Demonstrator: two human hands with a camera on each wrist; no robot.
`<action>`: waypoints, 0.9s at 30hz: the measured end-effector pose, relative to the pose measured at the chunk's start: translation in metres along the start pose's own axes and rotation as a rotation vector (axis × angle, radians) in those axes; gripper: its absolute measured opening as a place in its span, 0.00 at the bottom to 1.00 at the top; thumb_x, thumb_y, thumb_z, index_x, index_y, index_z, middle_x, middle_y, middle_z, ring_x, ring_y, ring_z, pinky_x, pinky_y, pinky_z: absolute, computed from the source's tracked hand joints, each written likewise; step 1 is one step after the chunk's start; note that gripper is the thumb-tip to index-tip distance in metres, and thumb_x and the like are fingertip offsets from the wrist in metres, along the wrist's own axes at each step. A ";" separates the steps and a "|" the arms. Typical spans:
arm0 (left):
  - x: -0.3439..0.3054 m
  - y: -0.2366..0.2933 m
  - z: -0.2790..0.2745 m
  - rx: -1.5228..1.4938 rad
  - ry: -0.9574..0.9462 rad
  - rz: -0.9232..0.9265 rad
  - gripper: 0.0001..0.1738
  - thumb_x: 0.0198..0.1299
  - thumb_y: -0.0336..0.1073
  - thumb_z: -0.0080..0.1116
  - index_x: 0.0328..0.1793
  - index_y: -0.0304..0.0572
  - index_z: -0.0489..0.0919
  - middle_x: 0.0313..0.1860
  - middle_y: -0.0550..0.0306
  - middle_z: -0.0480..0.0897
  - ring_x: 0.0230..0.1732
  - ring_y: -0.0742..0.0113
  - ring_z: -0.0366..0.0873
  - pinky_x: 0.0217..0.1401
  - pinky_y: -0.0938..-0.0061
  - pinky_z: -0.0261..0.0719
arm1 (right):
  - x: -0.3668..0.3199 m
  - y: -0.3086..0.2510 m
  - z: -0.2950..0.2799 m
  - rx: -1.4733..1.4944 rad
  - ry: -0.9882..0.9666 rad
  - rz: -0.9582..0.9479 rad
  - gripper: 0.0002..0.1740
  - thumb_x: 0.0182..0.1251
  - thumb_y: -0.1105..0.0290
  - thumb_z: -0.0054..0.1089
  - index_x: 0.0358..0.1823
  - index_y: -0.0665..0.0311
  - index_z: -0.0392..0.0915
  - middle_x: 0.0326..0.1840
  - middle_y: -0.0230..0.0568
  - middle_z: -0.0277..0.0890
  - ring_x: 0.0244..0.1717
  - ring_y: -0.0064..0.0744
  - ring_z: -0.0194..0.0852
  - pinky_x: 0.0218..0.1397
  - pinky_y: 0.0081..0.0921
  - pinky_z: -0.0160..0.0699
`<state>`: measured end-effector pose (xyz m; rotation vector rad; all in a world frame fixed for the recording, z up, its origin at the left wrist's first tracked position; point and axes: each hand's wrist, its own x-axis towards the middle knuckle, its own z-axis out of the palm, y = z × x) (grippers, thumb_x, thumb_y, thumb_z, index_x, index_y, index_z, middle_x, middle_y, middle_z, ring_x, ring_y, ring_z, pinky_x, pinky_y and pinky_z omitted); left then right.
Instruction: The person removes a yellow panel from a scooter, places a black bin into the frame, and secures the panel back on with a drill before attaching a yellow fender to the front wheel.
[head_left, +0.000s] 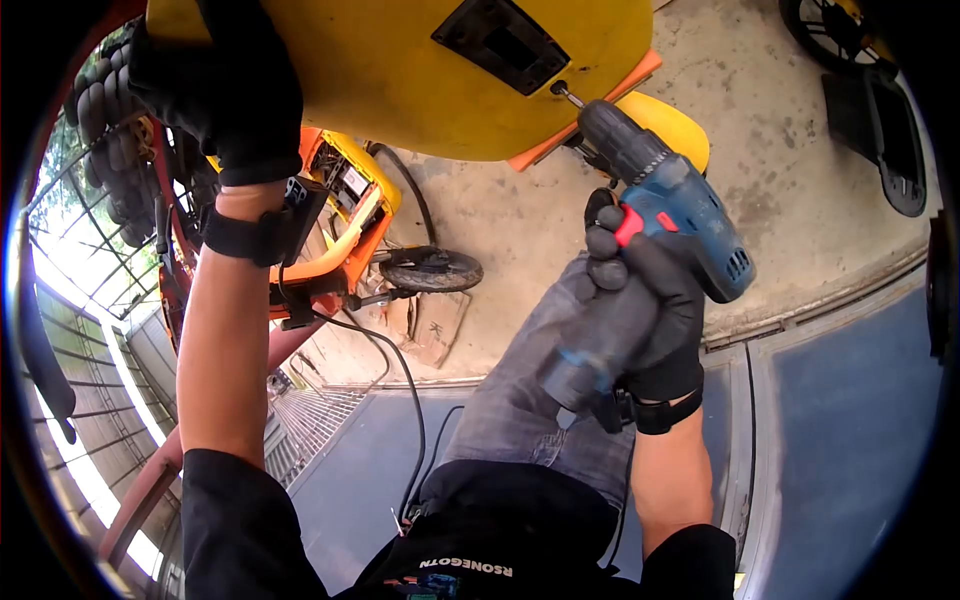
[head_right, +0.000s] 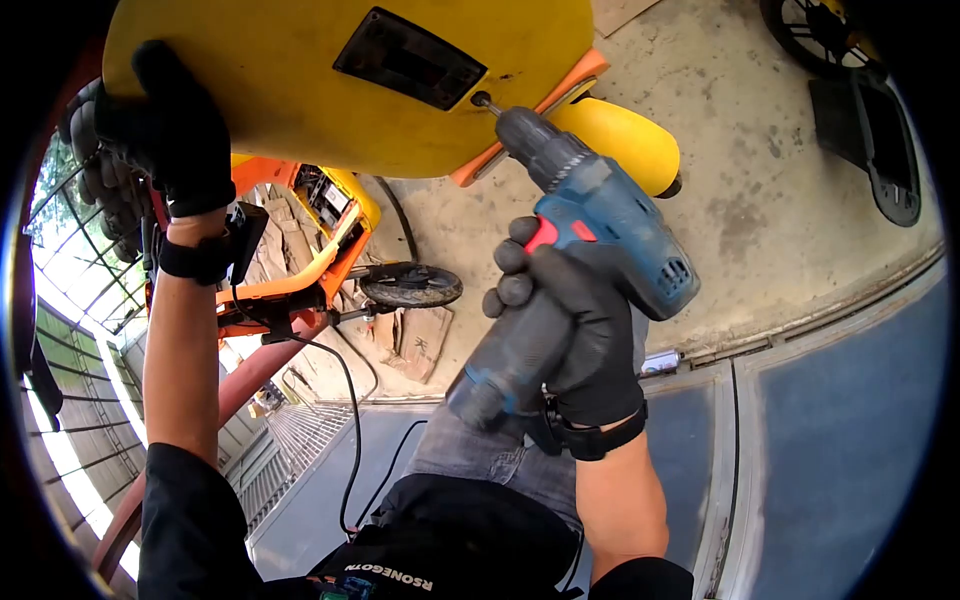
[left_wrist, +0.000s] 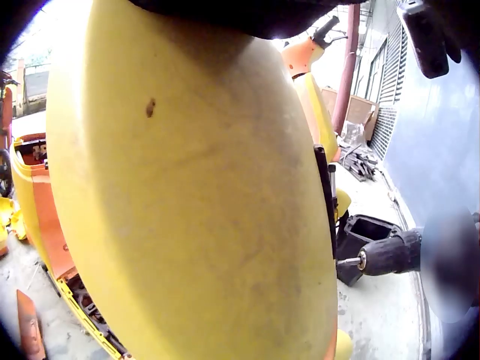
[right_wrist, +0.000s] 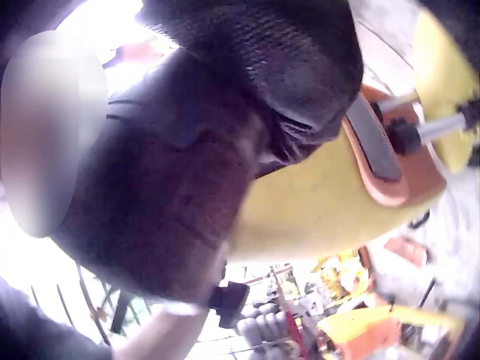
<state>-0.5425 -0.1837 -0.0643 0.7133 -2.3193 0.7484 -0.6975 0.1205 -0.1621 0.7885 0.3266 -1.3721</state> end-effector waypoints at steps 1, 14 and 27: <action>0.000 0.001 0.001 -0.006 0.000 0.001 0.19 0.63 0.46 0.61 0.41 0.40 0.67 0.37 0.54 0.68 0.40 0.60 0.68 0.45 0.66 0.67 | 0.003 0.005 -0.001 -0.143 0.026 -0.069 0.17 0.64 0.73 0.56 0.53 0.69 0.69 0.41 0.42 0.74 0.33 0.26 0.75 0.43 0.28 0.78; -0.002 0.000 0.001 0.035 -0.027 -0.072 0.17 0.62 0.45 0.61 0.35 0.37 0.73 0.28 0.53 0.76 0.31 0.60 0.74 0.36 0.67 0.70 | -0.001 0.008 0.002 -0.066 0.013 -0.082 0.14 0.61 0.76 0.57 0.48 0.64 0.70 0.36 0.39 0.72 0.29 0.24 0.73 0.41 0.29 0.78; 0.002 0.007 0.001 -0.101 0.000 -0.150 0.21 0.61 0.49 0.63 0.38 0.36 0.72 0.29 0.51 0.77 0.31 0.59 0.74 0.36 0.65 0.70 | -0.003 0.010 0.010 -0.244 0.089 -0.176 0.16 0.60 0.77 0.59 0.49 0.65 0.69 0.37 0.38 0.72 0.29 0.26 0.74 0.37 0.25 0.78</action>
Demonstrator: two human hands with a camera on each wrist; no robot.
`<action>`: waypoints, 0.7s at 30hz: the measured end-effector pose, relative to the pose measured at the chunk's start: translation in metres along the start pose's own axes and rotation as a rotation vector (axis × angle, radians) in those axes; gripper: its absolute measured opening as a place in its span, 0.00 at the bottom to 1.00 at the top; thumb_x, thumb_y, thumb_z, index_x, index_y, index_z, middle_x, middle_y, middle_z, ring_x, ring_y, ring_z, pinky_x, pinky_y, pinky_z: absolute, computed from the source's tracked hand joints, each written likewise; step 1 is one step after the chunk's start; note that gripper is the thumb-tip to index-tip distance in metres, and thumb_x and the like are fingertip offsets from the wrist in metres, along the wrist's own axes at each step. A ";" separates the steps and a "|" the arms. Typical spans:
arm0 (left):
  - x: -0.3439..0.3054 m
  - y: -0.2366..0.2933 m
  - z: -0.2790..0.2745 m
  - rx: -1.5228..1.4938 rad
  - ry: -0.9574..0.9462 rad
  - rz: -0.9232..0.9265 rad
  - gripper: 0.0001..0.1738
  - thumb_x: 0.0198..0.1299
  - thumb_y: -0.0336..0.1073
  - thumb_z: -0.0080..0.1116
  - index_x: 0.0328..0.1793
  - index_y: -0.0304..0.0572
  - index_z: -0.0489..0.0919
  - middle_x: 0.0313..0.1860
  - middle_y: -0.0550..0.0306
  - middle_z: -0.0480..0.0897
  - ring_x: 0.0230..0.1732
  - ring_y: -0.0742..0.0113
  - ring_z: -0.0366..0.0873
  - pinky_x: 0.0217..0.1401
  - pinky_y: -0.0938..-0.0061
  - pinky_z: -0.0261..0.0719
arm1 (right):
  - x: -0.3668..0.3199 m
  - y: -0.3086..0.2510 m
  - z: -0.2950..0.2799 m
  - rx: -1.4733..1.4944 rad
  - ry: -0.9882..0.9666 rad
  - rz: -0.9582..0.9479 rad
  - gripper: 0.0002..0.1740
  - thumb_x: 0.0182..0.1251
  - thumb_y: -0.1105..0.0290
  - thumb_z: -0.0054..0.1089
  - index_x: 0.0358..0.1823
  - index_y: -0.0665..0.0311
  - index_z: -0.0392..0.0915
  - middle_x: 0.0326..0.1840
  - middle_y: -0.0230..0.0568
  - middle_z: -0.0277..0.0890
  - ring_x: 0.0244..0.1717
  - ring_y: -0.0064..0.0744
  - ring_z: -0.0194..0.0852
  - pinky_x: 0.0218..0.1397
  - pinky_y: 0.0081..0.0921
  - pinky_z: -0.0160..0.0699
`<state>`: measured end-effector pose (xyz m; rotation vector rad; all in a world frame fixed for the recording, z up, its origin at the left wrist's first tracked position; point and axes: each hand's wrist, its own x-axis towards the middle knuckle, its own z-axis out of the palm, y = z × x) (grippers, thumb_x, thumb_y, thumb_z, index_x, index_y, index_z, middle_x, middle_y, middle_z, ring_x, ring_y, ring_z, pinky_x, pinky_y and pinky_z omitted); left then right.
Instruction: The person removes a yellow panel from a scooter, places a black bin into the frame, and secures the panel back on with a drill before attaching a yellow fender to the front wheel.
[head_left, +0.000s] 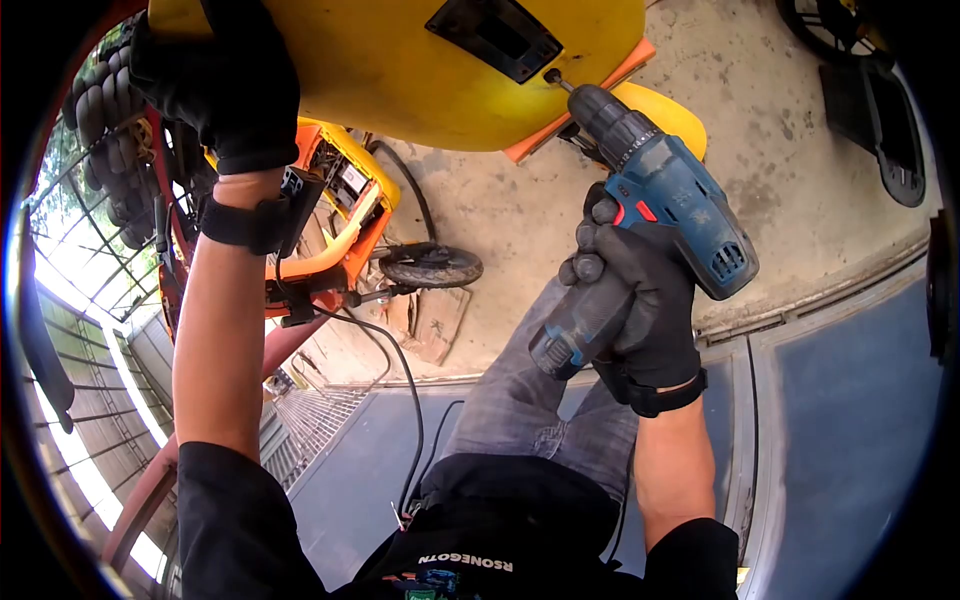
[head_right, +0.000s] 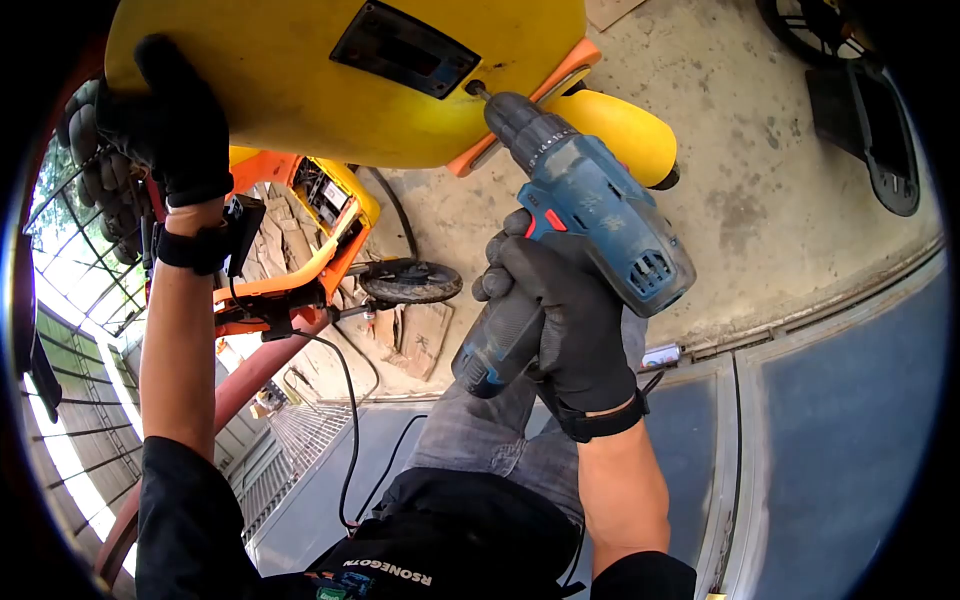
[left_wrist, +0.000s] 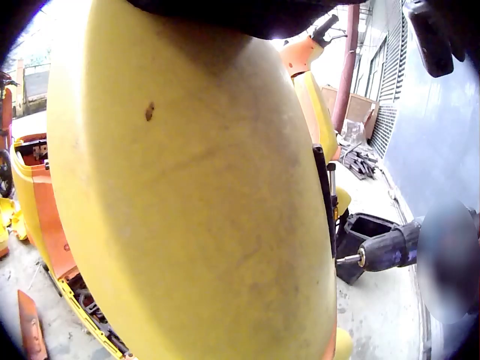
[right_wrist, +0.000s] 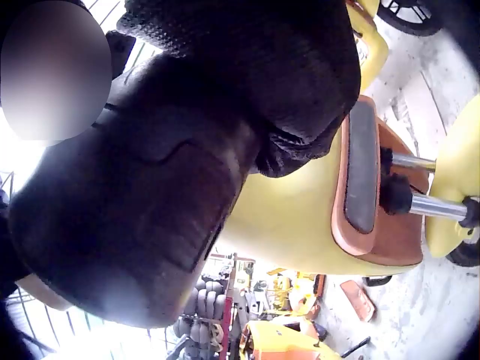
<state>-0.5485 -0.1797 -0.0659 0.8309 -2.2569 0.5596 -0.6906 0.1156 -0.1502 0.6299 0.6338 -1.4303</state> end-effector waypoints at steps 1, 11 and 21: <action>-0.001 -0.004 0.000 0.001 0.000 0.001 0.21 0.61 0.49 0.63 0.38 0.36 0.72 0.29 0.51 0.77 0.31 0.59 0.74 0.36 0.65 0.70 | 0.000 0.000 -0.002 0.018 0.000 0.017 0.16 0.60 0.77 0.60 0.49 0.65 0.69 0.37 0.38 0.72 0.29 0.26 0.74 0.36 0.24 0.77; -0.002 -0.007 -0.003 0.028 -0.041 -0.002 0.20 0.60 0.47 0.64 0.38 0.36 0.73 0.31 0.51 0.77 0.34 0.59 0.75 0.38 0.65 0.70 | 0.011 -0.007 -0.028 -0.496 -0.053 -0.050 0.16 0.63 0.70 0.60 0.50 0.65 0.71 0.43 0.37 0.75 0.35 0.27 0.77 0.38 0.23 0.78; -0.002 -0.009 0.004 0.020 0.056 0.085 0.18 0.59 0.44 0.64 0.37 0.38 0.72 0.32 0.53 0.76 0.36 0.61 0.74 0.43 0.67 0.69 | 0.046 -0.081 -0.050 -1.937 -0.312 -0.572 0.19 0.59 0.70 0.59 0.52 0.65 0.73 0.47 0.46 0.79 0.42 0.42 0.81 0.46 0.30 0.78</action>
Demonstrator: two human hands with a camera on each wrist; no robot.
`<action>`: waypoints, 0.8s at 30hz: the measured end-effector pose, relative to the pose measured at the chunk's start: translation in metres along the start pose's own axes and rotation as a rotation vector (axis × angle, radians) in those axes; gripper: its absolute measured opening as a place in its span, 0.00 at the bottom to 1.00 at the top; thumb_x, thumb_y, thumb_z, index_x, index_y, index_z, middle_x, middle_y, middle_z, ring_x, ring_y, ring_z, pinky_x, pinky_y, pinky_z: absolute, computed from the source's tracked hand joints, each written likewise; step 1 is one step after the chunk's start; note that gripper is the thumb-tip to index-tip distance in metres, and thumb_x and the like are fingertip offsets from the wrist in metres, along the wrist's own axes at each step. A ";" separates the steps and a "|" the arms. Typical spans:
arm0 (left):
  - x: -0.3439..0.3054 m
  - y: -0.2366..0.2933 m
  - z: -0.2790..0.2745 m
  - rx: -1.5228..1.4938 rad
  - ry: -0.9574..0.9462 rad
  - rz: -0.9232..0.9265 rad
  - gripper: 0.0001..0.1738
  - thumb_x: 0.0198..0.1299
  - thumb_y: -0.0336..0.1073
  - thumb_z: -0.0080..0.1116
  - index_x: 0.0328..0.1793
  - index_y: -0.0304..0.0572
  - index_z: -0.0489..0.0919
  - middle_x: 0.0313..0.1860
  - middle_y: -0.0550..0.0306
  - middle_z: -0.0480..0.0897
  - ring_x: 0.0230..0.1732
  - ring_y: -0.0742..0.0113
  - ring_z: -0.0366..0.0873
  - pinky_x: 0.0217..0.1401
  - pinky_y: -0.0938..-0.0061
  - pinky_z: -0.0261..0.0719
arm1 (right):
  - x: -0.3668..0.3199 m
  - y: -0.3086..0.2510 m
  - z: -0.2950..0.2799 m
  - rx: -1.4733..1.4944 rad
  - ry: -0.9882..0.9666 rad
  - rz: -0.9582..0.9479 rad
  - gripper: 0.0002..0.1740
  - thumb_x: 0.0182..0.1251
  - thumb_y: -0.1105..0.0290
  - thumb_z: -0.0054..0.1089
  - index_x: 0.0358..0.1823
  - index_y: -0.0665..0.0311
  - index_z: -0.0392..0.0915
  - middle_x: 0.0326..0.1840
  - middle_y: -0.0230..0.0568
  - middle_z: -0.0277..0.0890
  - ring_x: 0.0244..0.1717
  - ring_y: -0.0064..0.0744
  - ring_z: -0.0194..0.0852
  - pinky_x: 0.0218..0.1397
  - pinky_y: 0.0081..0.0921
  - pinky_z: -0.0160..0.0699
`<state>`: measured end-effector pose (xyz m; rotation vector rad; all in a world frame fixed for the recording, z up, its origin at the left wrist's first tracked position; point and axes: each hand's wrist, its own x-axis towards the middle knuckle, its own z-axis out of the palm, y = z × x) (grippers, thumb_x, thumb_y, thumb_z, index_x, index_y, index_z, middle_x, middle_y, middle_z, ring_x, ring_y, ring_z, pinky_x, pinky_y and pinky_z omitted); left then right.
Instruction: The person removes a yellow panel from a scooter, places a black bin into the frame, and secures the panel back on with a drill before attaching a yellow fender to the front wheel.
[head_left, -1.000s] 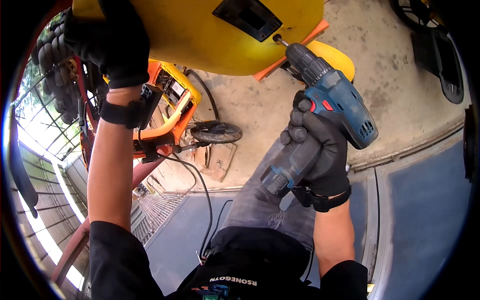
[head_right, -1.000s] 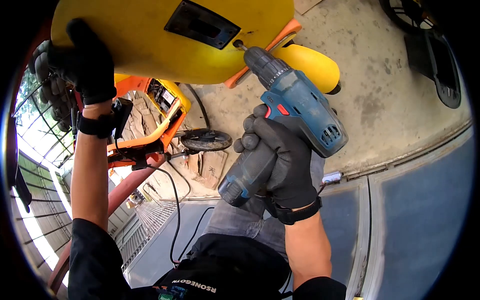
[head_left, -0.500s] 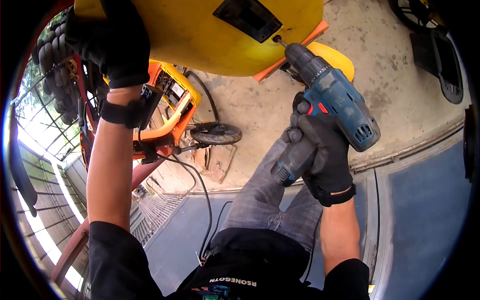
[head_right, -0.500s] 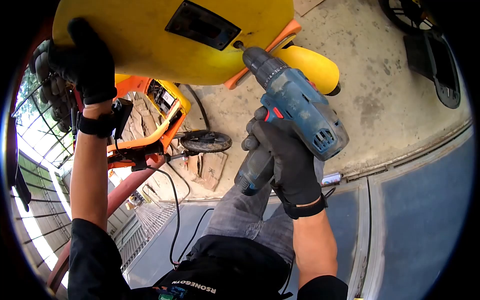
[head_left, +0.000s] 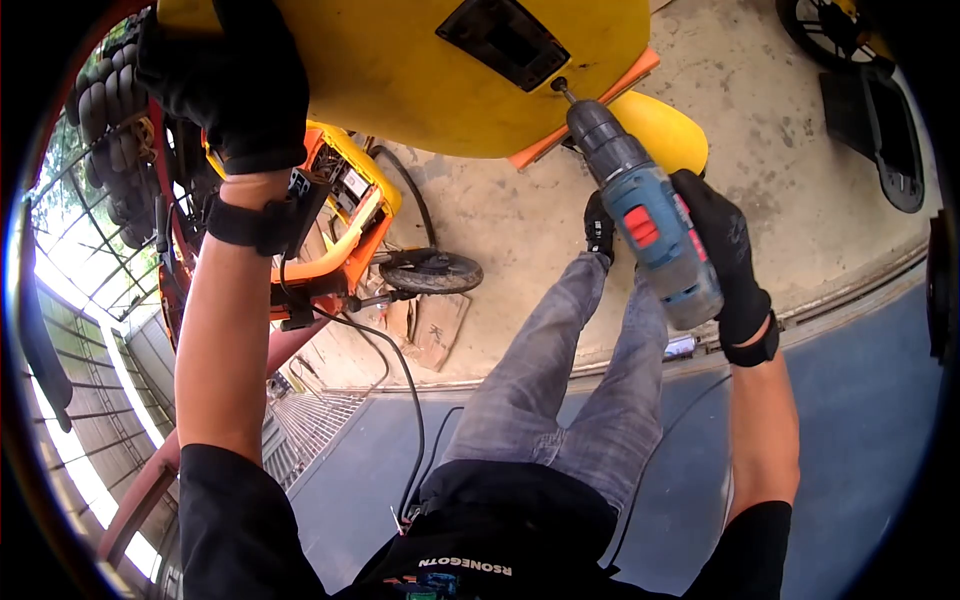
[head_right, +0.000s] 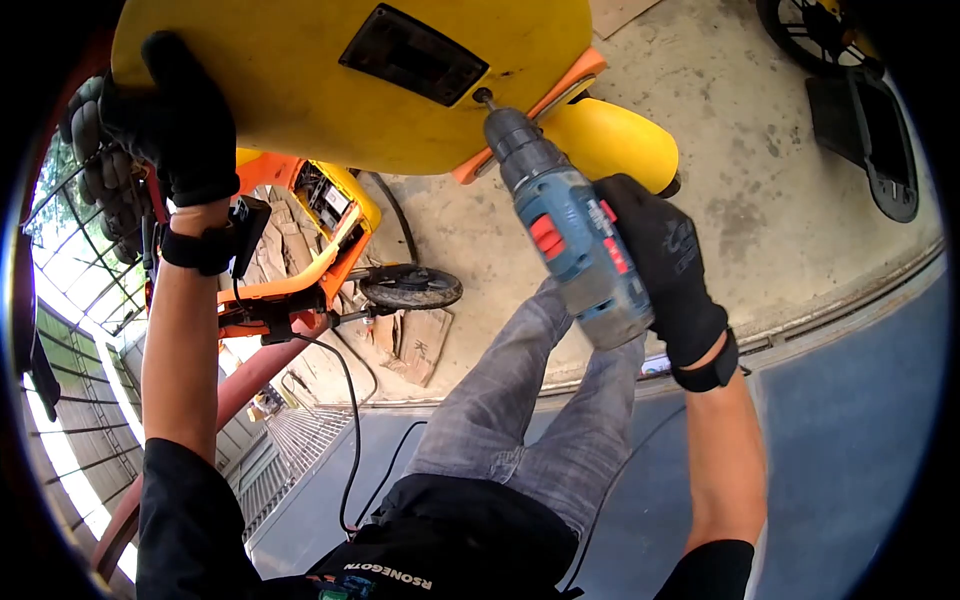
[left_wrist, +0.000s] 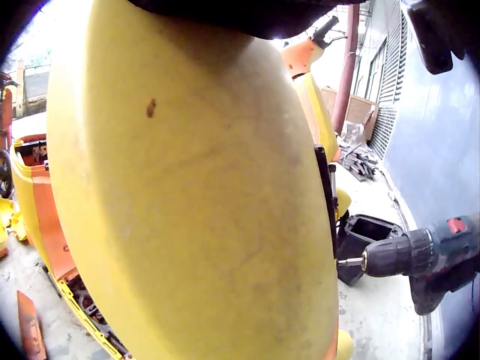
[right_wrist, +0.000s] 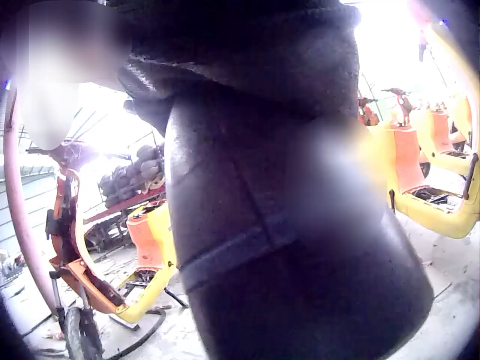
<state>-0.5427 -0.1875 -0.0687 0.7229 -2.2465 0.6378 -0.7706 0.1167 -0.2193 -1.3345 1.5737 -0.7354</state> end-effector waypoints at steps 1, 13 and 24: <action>0.000 -0.002 -0.002 0.003 -0.002 0.000 0.18 0.59 0.44 0.64 0.37 0.38 0.72 0.32 0.53 0.76 0.36 0.61 0.74 0.43 0.67 0.69 | -0.002 0.007 0.001 0.210 0.072 -0.091 0.18 0.59 0.71 0.61 0.52 0.63 0.74 0.45 0.40 0.80 0.40 0.41 0.81 0.45 0.30 0.78; 0.000 0.002 -0.005 0.099 -0.063 0.001 0.18 0.61 0.45 0.61 0.41 0.39 0.69 0.36 0.53 0.71 0.39 0.58 0.72 0.44 0.64 0.69 | -0.016 -0.055 0.041 1.517 0.142 0.426 0.21 0.59 0.76 0.61 0.55 0.65 0.71 0.46 0.40 0.75 0.42 0.29 0.78 0.44 0.27 0.80; 0.003 0.004 -0.004 0.051 -0.055 0.078 0.17 0.63 0.41 0.60 0.43 0.39 0.65 0.36 0.57 0.68 0.38 0.63 0.68 0.45 0.69 0.69 | -0.020 -0.065 0.038 1.945 0.131 0.614 0.19 0.58 0.76 0.61 0.51 0.66 0.70 0.39 0.40 0.73 0.32 0.26 0.74 0.40 0.26 0.77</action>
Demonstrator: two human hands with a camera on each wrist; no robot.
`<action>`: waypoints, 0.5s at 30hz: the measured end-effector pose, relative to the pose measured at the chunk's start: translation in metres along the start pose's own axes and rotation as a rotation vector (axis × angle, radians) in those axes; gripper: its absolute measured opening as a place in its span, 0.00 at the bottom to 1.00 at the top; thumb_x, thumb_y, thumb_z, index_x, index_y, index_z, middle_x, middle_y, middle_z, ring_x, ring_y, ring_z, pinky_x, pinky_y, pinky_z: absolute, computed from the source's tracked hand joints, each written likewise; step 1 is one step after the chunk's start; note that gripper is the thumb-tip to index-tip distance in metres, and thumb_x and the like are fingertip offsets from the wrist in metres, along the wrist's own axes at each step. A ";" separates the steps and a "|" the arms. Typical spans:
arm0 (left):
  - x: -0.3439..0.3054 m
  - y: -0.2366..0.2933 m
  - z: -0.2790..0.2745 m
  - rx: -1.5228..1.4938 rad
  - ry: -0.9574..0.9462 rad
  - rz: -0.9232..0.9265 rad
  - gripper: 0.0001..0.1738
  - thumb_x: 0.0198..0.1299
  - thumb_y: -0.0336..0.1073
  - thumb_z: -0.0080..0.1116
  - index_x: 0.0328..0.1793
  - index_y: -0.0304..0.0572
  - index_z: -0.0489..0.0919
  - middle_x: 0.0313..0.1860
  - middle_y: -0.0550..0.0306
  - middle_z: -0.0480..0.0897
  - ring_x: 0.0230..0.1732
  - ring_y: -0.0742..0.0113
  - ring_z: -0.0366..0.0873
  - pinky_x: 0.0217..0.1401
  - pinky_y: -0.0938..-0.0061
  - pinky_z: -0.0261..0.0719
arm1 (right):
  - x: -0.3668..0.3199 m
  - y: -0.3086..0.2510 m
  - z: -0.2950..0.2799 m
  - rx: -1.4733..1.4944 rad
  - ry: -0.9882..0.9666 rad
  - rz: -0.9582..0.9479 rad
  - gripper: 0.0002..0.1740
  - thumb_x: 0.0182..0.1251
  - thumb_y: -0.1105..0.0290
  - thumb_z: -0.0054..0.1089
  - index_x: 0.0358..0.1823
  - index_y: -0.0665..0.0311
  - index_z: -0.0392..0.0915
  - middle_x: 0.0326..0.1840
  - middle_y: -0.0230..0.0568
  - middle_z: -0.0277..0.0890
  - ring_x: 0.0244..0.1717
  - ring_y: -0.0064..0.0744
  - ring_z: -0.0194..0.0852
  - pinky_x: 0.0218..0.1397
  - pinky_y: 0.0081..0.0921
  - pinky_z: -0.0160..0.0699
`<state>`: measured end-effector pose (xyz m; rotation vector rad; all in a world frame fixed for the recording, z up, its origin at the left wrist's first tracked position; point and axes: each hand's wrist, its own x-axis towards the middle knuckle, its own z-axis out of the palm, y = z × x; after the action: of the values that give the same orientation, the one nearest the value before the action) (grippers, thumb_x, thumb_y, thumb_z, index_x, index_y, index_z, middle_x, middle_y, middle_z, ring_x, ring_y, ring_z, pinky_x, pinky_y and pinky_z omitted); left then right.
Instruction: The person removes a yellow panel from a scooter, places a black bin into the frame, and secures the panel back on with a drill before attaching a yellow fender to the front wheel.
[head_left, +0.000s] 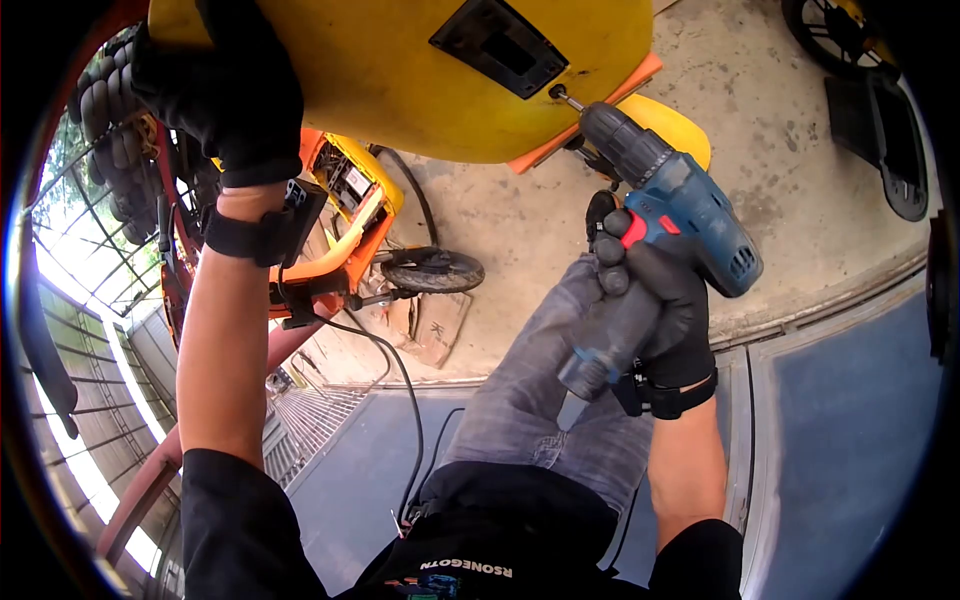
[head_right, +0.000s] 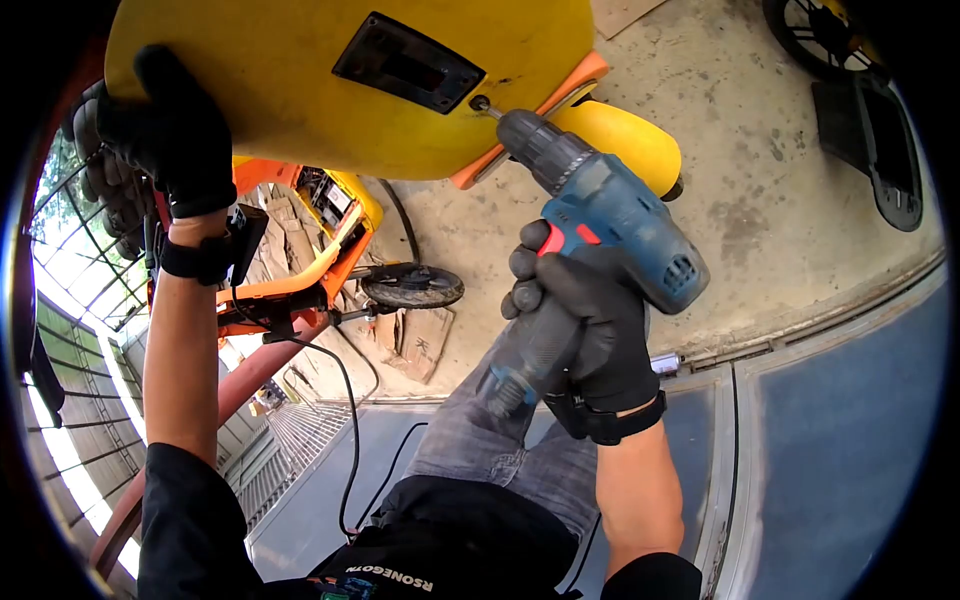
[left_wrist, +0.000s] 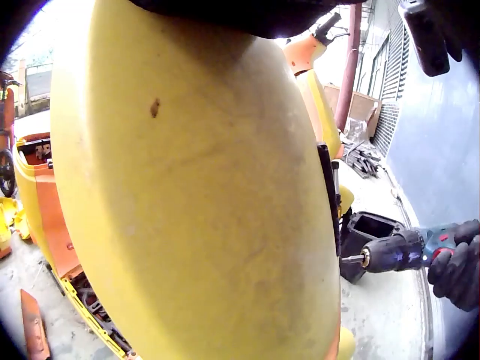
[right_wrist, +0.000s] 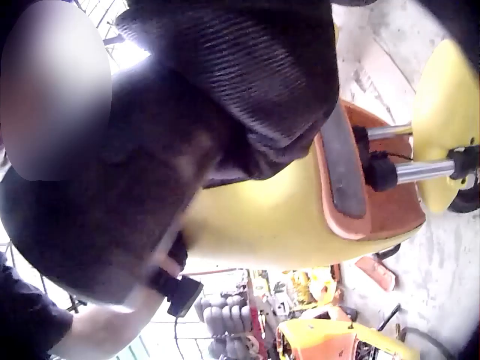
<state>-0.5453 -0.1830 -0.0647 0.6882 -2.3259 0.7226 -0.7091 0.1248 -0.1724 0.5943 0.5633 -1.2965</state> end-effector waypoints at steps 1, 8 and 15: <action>0.000 0.000 0.000 -0.001 -0.001 0.001 0.17 0.63 0.41 0.60 0.43 0.39 0.65 0.36 0.57 0.68 0.38 0.63 0.68 0.45 0.69 0.69 | -0.001 0.001 0.004 -0.082 0.048 -0.018 0.19 0.58 0.77 0.60 0.52 0.67 0.69 0.39 0.40 0.73 0.32 0.26 0.74 0.41 0.26 0.77; -0.005 -0.009 0.004 -0.070 0.030 0.048 0.17 0.63 0.41 0.60 0.44 0.39 0.66 0.36 0.55 0.70 0.38 0.61 0.70 0.45 0.67 0.68 | -0.001 0.009 0.007 -0.050 0.061 -0.117 0.19 0.60 0.78 0.58 0.53 0.67 0.69 0.40 0.40 0.72 0.33 0.25 0.74 0.42 0.26 0.78; 0.000 0.002 -0.006 0.101 -0.133 -0.058 0.14 0.62 0.37 0.59 0.44 0.40 0.67 0.36 0.53 0.70 0.37 0.59 0.69 0.44 0.63 0.67 | -0.002 0.017 0.010 0.253 -0.080 0.005 0.16 0.62 0.79 0.58 0.51 0.66 0.69 0.40 0.40 0.72 0.33 0.25 0.73 0.43 0.26 0.77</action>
<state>-0.5447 -0.1779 -0.0613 0.8694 -2.3912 0.7942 -0.6920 0.1225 -0.1619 0.7473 0.3335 -1.3912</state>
